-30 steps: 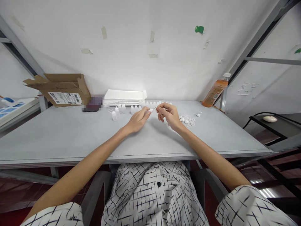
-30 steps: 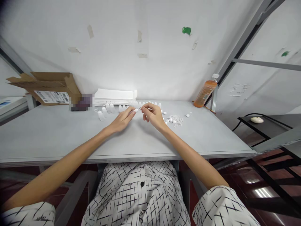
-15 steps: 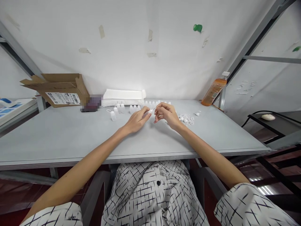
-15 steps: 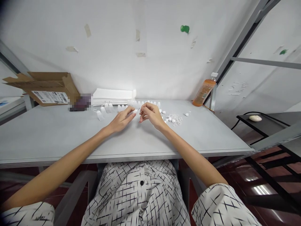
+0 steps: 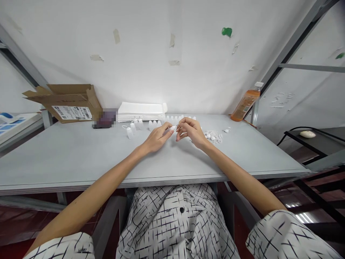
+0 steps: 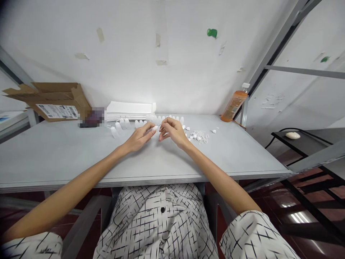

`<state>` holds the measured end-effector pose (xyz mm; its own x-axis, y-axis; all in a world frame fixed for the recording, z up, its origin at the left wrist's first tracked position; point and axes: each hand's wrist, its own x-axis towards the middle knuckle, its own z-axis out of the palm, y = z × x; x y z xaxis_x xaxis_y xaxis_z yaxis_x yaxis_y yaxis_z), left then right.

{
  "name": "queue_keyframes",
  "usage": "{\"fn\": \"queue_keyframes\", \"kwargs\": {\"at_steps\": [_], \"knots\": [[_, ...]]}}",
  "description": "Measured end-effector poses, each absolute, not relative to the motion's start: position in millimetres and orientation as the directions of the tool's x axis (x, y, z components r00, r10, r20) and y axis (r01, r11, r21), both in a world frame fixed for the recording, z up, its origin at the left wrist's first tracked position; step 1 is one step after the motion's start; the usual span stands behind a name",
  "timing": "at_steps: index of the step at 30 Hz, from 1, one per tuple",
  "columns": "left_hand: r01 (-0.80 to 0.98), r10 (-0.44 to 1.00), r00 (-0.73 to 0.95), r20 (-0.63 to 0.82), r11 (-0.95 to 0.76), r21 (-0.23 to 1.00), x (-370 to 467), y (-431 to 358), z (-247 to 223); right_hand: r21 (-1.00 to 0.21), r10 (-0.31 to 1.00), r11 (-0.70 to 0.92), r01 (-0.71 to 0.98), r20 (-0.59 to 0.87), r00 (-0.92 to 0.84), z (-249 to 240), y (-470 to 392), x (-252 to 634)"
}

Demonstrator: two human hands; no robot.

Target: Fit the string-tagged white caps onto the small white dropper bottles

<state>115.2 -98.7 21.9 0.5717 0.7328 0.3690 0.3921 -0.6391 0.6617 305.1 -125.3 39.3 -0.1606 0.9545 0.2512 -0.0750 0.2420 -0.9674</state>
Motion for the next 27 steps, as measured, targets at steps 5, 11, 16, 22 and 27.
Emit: {"fn": "queue_keyframes", "kwargs": {"at_steps": [5, 11, 16, 22, 27], "knots": [[0.413, 0.721, 0.572, 0.392, -0.666, 0.622, 114.6, -97.0, 20.2, -0.966, 0.951, 0.255, -0.049, 0.260, -0.164, 40.0, -125.7, 306.5], [0.429, 0.715, 0.576, 0.396, -0.677, 0.598, 114.1, -96.1, 19.4, -0.963, 0.949, 0.269, -0.012, 0.267, -0.170, 39.5, -124.1, 308.4], [0.448, 0.715, 0.574, 0.399, -0.682, 0.578, 113.5, -95.6, 18.9, -0.966, 0.947, 0.260, 0.013, 0.252, -0.197, 38.8, -121.6, 311.6], [0.468, 0.715, 0.574, 0.399, -0.686, 0.557, 112.9, -96.5, 20.3, -0.966, 0.947, 0.255, 0.048, 0.239, -0.215, 40.5, -122.6, 313.6], [0.470, 0.714, 0.579, 0.393, -0.686, 0.555, 113.4, -96.8, 20.3, -0.965, 0.946, 0.260, 0.039, 0.247, -0.208, 40.4, -122.5, 313.6]]}}
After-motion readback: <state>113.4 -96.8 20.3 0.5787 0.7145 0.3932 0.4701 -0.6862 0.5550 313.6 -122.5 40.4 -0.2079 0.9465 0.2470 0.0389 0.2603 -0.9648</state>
